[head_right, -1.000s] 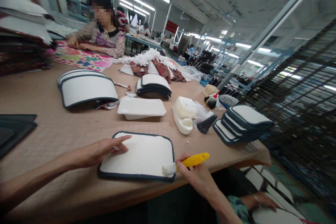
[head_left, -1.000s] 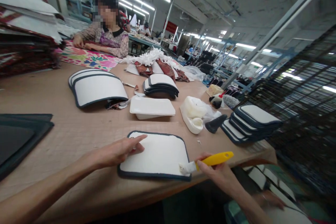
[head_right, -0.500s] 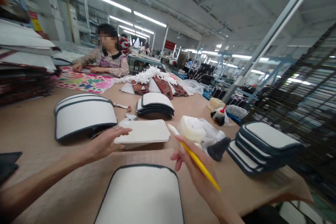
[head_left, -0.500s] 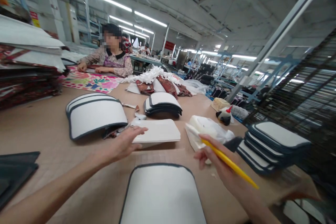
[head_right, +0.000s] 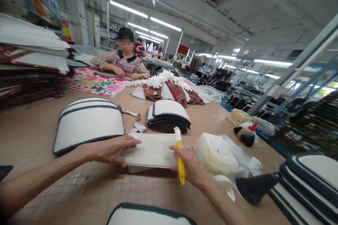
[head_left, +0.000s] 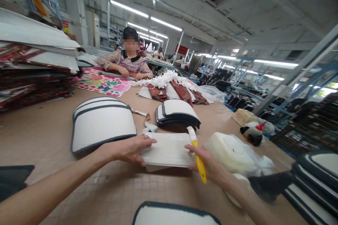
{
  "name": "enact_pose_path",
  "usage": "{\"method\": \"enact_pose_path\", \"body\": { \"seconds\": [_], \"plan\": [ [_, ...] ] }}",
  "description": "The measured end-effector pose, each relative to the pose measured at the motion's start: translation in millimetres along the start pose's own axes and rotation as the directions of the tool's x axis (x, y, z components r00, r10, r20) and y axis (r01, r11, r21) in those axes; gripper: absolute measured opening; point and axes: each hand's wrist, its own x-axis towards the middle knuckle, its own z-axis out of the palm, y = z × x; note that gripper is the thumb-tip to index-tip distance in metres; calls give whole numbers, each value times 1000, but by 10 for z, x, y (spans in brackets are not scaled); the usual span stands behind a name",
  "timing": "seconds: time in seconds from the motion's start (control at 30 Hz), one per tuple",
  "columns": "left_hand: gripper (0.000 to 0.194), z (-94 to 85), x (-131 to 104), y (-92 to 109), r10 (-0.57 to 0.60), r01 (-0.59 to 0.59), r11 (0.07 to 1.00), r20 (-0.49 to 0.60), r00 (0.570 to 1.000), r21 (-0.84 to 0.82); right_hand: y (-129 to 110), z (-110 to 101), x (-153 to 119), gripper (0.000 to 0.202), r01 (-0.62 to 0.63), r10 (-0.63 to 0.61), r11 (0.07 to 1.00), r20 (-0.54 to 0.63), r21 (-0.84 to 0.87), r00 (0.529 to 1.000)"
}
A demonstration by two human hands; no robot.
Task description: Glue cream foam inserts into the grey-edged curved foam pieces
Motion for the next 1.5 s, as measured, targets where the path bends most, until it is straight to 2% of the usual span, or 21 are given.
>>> {"method": "enact_pose_path", "body": {
  "seconds": [0.13, 0.3, 0.47, 0.6, 0.7, 0.8, 0.9, 1.0, 1.03, 1.1, 1.17, 1.23, 1.3, 1.37, 1.43, 1.5],
  "plan": [
    [74, 3, 2, -10, -3, 3, 1000, 18, 1000, 24, 64, 38, 53, 53, 7, -7, 1000, 25, -11, 1000],
    [69, 45, -13, 51, 102, -105, 978, 26, 994, 183, 76, 60, 80, 53, 14, -13, 999, 28, -33, 1000],
    [50, 45, 6, 199, 131, -132, 933, 25, 991, 335, 103, 69, 72, 52, 71, -71, 997, 28, -9, 997],
    [36, 75, 4, 216, 142, -131, 937, -10, 990, 323, 74, 21, 37, 47, 67, -67, 997, 22, 26, 997],
    [33, 113, -17, 137, 175, -156, 952, -50, 983, 263, 8, -20, 7, 49, 45, -46, 998, 35, 38, 998],
    [24, 108, -12, 10, 161, -137, 979, -155, 975, 153, -35, -6, 20, 53, 63, -63, 998, -40, 8, 997],
    [20, 5, 33, -65, 112, -115, 993, -308, 945, 10, -9, 36, 102, 43, 88, -79, 996, -248, 25, 966],
    [7, -220, 65, -3, 80, -156, 978, -447, 891, -136, 9, -13, 196, 35, 71, -36, 995, -393, 76, 919],
    [3, -316, 61, 48, 73, -181, 967, -485, 871, -179, -15, -70, 208, 34, 60, -17, 994, -417, 90, 909],
    [8, -509, 17, 187, 51, -227, 941, -555, 830, -252, -126, -243, 170, 36, 39, 38, 987, -461, 156, 886],
    [14, -656, -78, 362, 16, -256, 918, -617, 787, -303, -309, -467, 39, 43, 43, 129, 952, -522, 304, 843],
    [23, -706, -221, 559, -38, -283, 883, -658, 752, -375, -517, -682, -169, 53, 79, 233, 876, -561, 476, 794],
    [33, -634, -393, 759, -101, -319, 798, -635, 766, -511, -698, -829, -414, 61, 115, 317, 791, -563, 601, 763],
    [49, -451, -573, 936, -157, -324, 661, -547, 822, -677, -821, -872, -670, 64, 99, 398, 720, -525, 687, 752],
    [65, -197, -742, 1070, -203, -285, 552, -458, 865, -784, -885, -815, -927, 64, 34, 481, 651, -447, 758, 754],
    [72, 82, -888, 1150, -253, -250, 495, -414, 875, -832, -908, -701, -1173, 67, -58, 558, 587, -352, 808, 751]
  ]
}}
